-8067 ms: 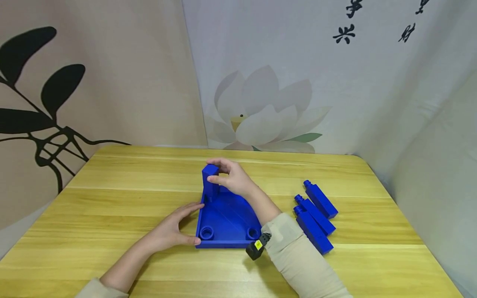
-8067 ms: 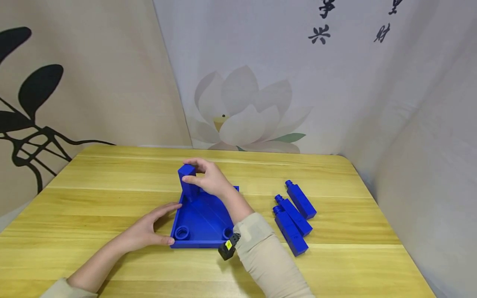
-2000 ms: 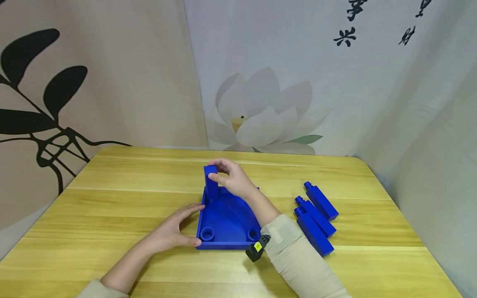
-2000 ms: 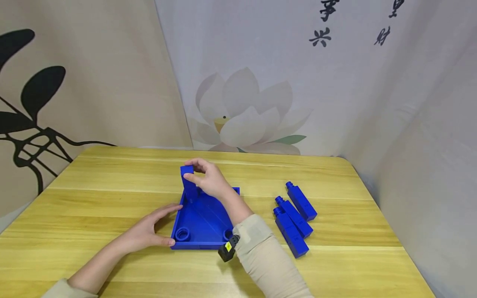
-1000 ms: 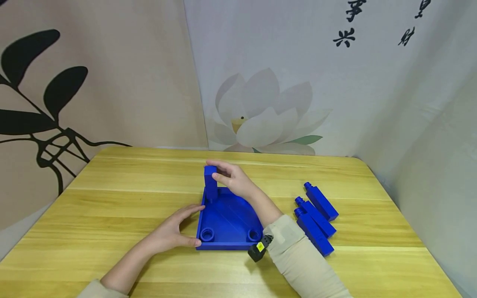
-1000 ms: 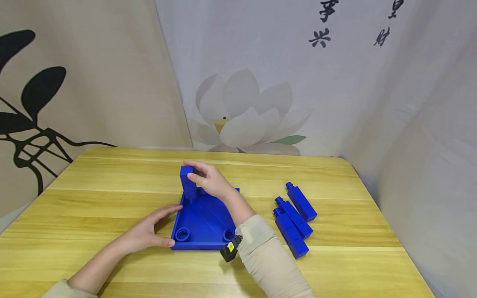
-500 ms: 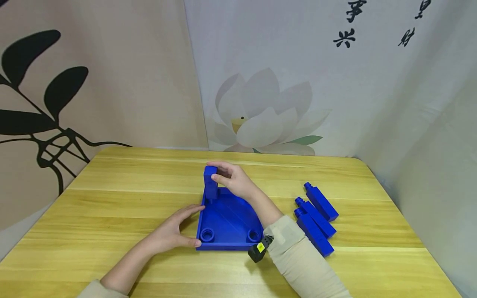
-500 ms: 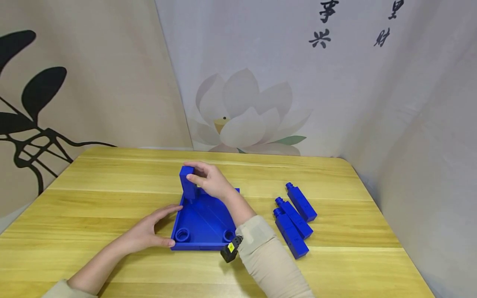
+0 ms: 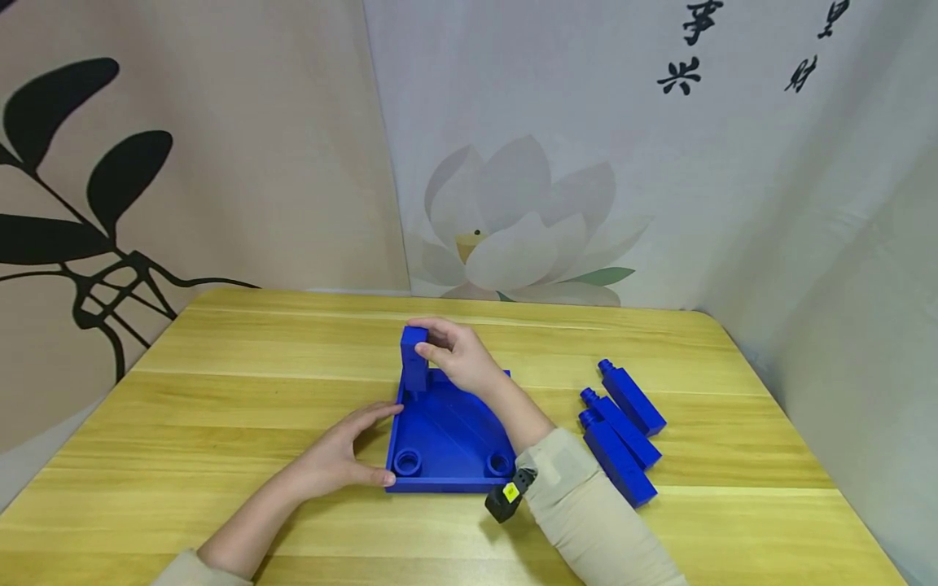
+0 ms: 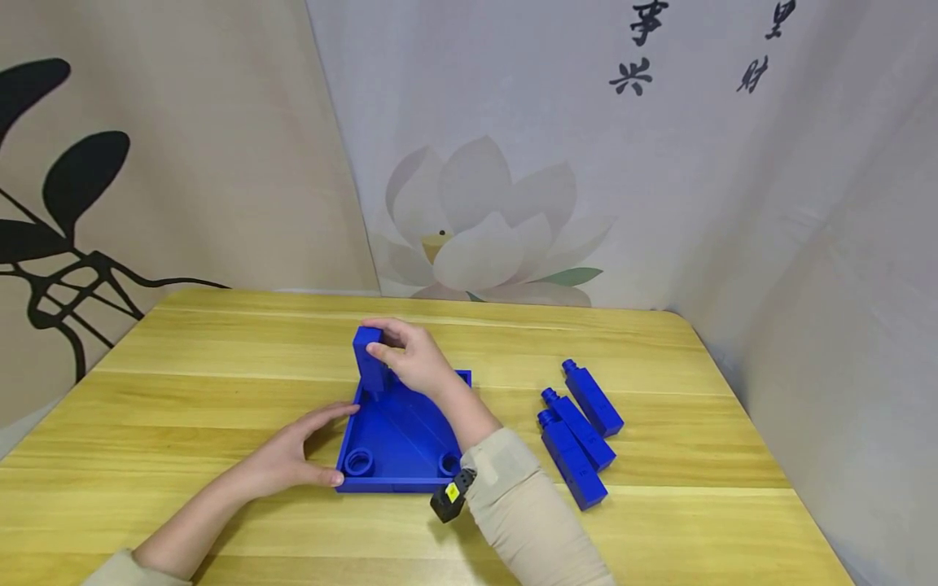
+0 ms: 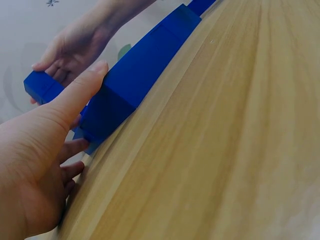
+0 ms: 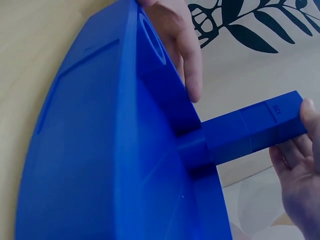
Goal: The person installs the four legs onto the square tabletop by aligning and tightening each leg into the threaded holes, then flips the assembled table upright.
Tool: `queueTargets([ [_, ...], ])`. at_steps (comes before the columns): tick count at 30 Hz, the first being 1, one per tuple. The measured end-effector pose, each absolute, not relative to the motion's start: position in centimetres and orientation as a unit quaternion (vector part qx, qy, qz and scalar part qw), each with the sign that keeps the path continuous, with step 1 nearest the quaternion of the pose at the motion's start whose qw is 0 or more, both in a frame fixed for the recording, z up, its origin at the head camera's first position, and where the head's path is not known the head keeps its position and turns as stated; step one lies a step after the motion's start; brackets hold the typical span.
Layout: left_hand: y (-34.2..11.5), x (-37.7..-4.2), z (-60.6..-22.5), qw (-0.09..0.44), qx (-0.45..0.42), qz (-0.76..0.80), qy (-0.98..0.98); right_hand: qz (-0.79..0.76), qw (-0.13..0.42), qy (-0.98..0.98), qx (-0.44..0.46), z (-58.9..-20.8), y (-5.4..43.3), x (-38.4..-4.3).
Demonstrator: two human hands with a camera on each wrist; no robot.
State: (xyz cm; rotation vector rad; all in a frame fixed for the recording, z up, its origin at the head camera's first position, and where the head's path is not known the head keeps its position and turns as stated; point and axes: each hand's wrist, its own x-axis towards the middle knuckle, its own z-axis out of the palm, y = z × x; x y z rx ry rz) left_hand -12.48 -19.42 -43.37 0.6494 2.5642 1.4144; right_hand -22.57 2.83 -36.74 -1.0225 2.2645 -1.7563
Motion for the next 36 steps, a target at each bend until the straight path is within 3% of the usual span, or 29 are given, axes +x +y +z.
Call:
queueTargets([
  [21,-19.5,-12.5,-43.2,0.082,0.205,0.469,0.855,-0.58,0.059,0.752,-0.306,-36.8,2.6,-22.1],
  [36,-19.3,-12.5,-43.4,0.08,0.201,0.463,0.859,-0.579,0.005,0.769,-0.271,-35.7,5.1,-21.1],
])
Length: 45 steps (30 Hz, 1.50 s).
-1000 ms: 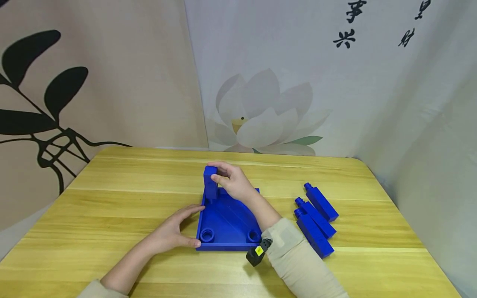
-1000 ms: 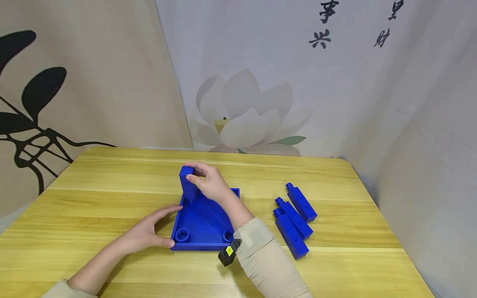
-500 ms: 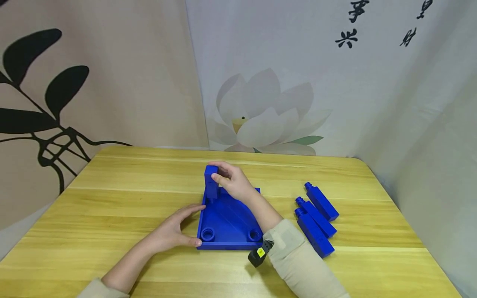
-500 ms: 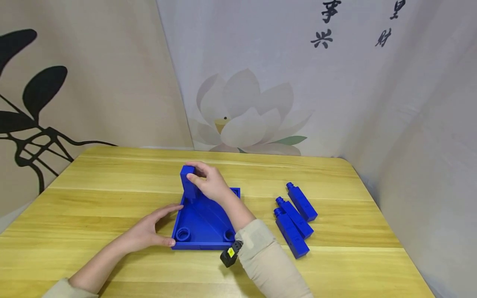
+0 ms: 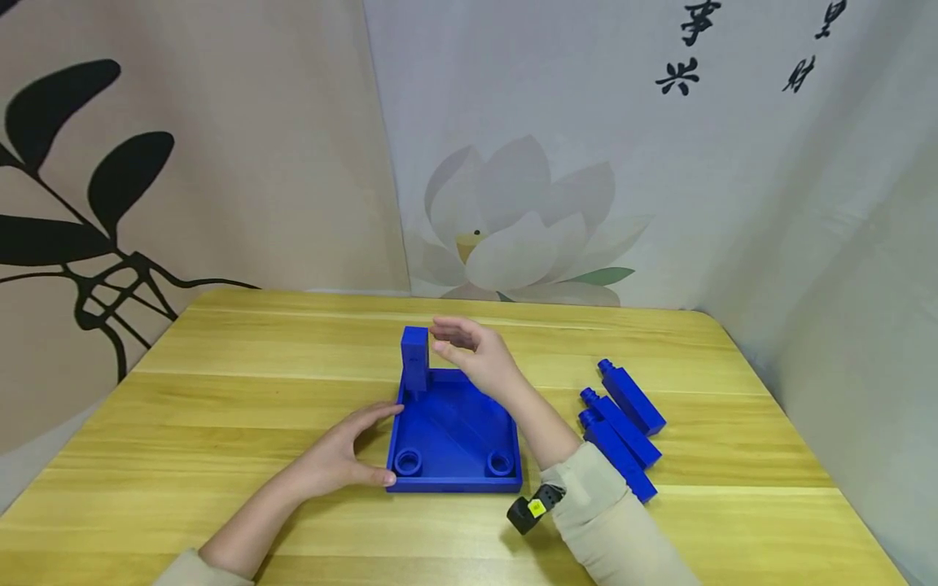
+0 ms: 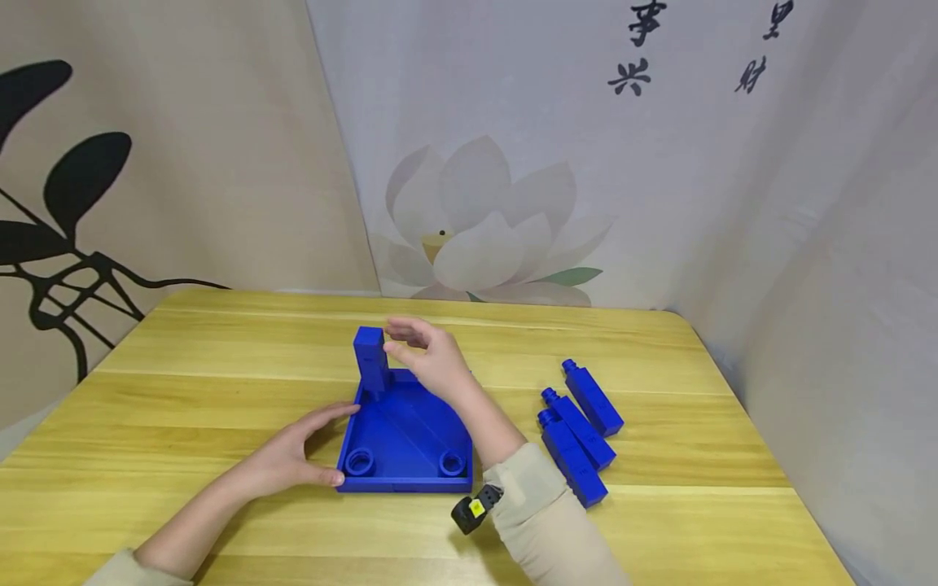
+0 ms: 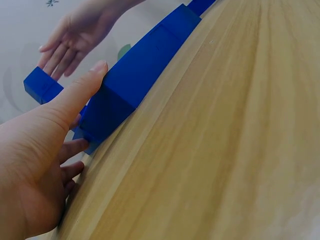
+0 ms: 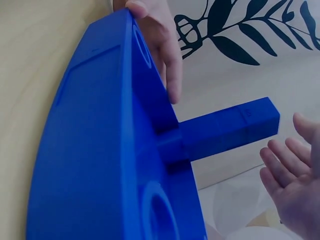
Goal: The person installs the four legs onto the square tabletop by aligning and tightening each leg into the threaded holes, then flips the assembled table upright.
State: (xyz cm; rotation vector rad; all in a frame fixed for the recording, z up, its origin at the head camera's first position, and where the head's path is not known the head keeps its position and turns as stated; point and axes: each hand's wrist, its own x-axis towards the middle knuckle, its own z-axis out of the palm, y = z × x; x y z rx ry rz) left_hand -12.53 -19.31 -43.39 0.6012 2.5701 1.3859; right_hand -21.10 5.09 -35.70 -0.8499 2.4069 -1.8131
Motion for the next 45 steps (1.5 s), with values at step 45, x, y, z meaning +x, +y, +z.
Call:
queueTargets([
  [45,-19.4,-12.4,-43.4,0.087,0.193,0.465,0.859,-0.581,-0.176,0.78,-0.149,-35.3,21.4,-13.8],
])
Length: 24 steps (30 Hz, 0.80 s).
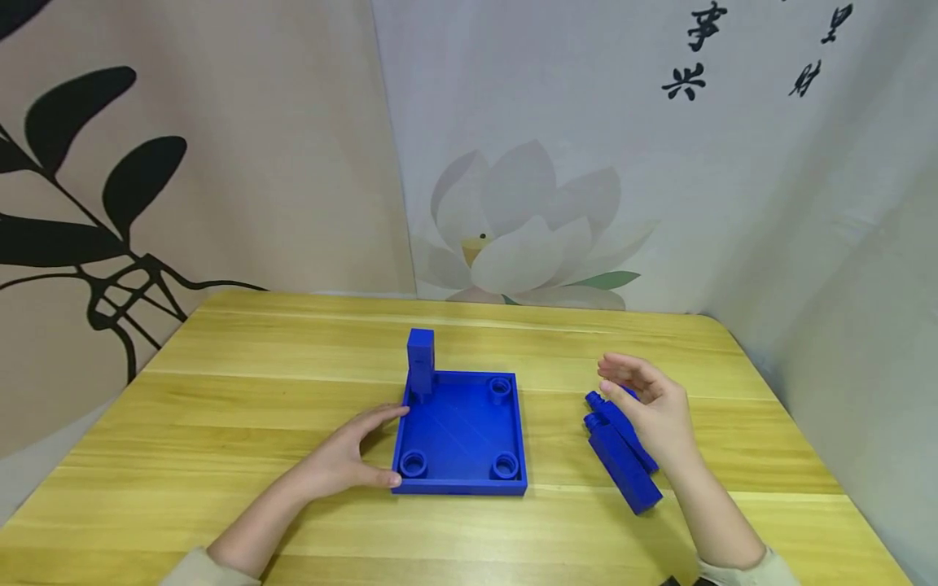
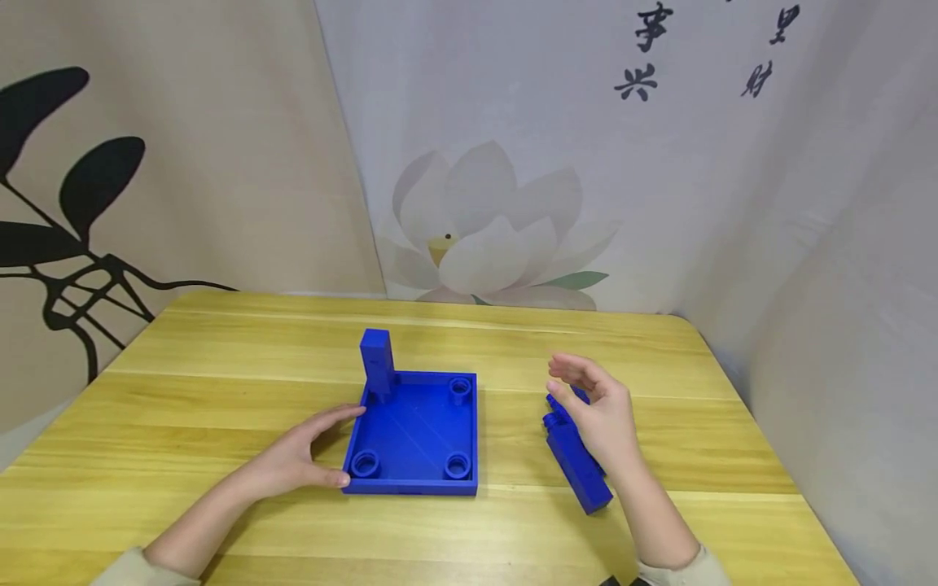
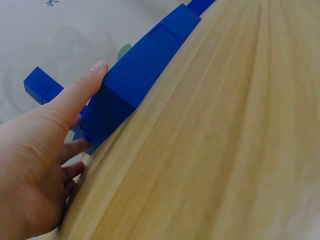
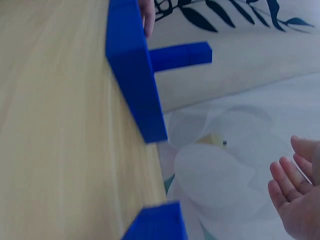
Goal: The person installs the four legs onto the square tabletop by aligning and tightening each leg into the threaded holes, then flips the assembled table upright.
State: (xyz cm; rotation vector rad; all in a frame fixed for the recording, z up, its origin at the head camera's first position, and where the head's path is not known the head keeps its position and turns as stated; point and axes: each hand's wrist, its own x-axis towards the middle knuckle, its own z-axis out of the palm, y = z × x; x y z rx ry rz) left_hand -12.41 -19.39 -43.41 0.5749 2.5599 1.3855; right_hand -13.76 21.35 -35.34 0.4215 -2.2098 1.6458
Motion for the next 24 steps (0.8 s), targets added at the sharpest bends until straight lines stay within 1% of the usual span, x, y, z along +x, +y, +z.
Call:
queueTargets([
  [5,-19.3,-12.4,-43.4,0.092,0.188,0.464,0.861,0.578,0.174,-0.785,0.139,-36.0,23.4,-13.6],
  [12,-19.4,-12.5,-43.5,0.085,0.196,0.464,0.859,0.555,0.171,-0.805,0.124,-36.7,25.4,-13.6],
  [24,-19.3,-12.5,-43.5,0.088,0.197,0.467,0.857,0.512,0.168,-0.837,0.095,-38.5,28.7,-14.8],
])
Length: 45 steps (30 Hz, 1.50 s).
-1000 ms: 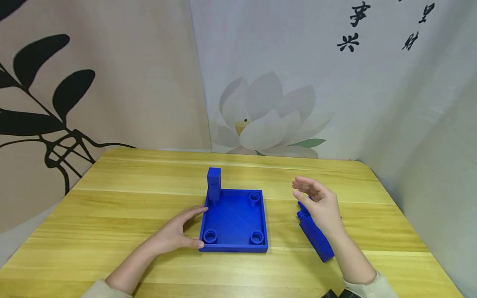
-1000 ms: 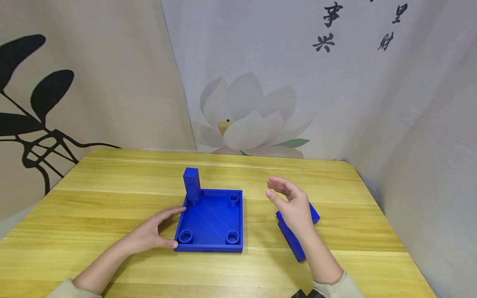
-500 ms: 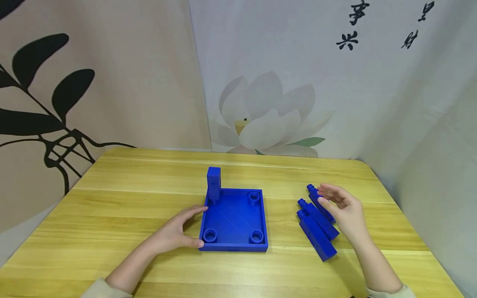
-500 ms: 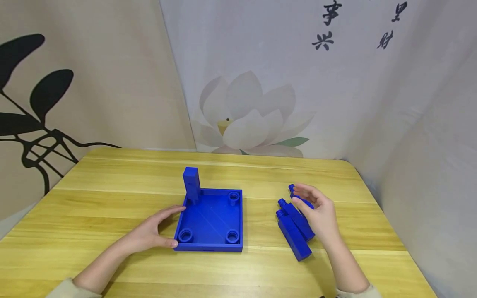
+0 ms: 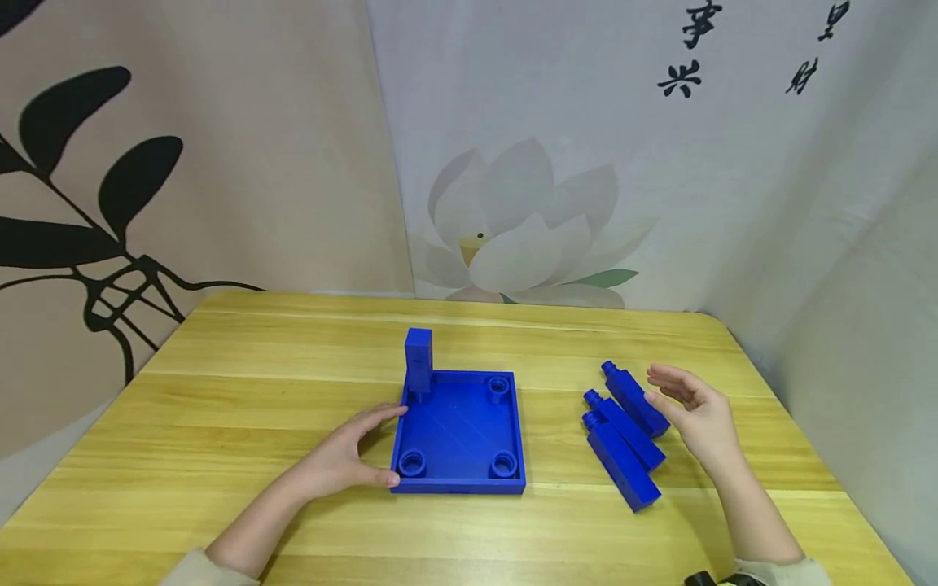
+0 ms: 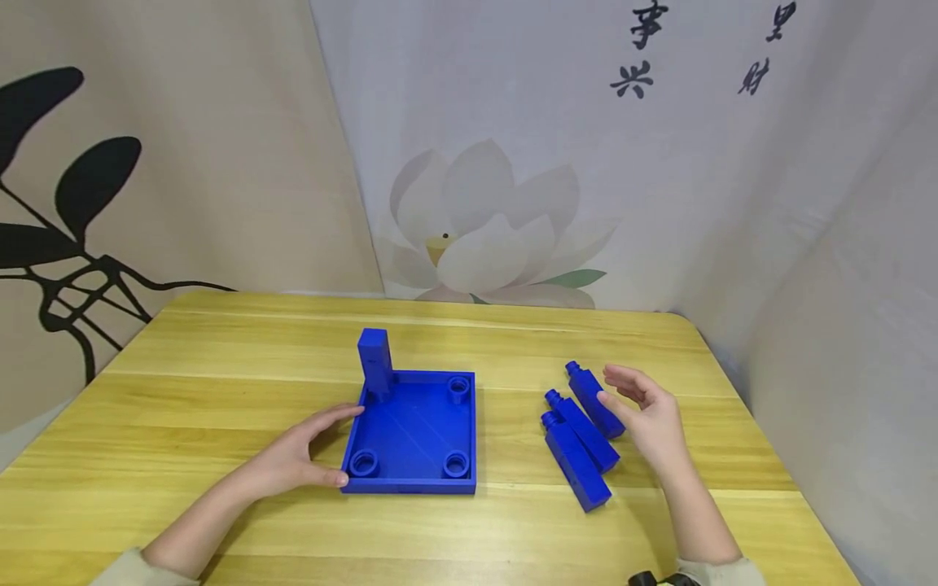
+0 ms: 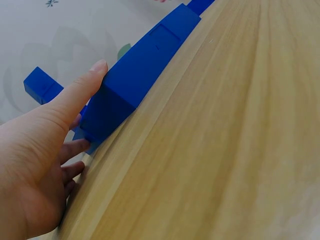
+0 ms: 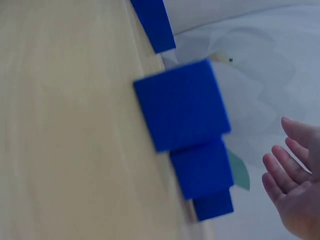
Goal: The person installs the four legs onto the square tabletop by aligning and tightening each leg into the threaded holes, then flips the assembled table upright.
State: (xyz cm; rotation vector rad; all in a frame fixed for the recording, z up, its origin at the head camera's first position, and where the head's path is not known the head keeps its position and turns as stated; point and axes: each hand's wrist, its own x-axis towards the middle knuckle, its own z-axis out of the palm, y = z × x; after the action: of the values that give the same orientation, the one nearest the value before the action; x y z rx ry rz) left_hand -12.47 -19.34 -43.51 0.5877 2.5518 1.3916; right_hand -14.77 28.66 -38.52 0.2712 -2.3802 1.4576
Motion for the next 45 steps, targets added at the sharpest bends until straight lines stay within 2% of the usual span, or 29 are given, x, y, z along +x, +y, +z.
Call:
queueTargets([
  [5,-19.4,-12.4,-43.4,0.089,0.195,0.467,0.858,0.506,0.159,-0.843,0.091,-39.2,29.2,-15.1],
  [23,-19.3,-12.5,-43.6,0.087,0.198,0.464,0.859,0.455,0.048,-0.889,0.036,-41.9,31.4,-15.2],
  [45,-19.5,-12.4,-43.4,0.081,0.199,0.463,0.86,0.425,0.074,-0.902,0.014,-42.4,30.4,-15.3],
])
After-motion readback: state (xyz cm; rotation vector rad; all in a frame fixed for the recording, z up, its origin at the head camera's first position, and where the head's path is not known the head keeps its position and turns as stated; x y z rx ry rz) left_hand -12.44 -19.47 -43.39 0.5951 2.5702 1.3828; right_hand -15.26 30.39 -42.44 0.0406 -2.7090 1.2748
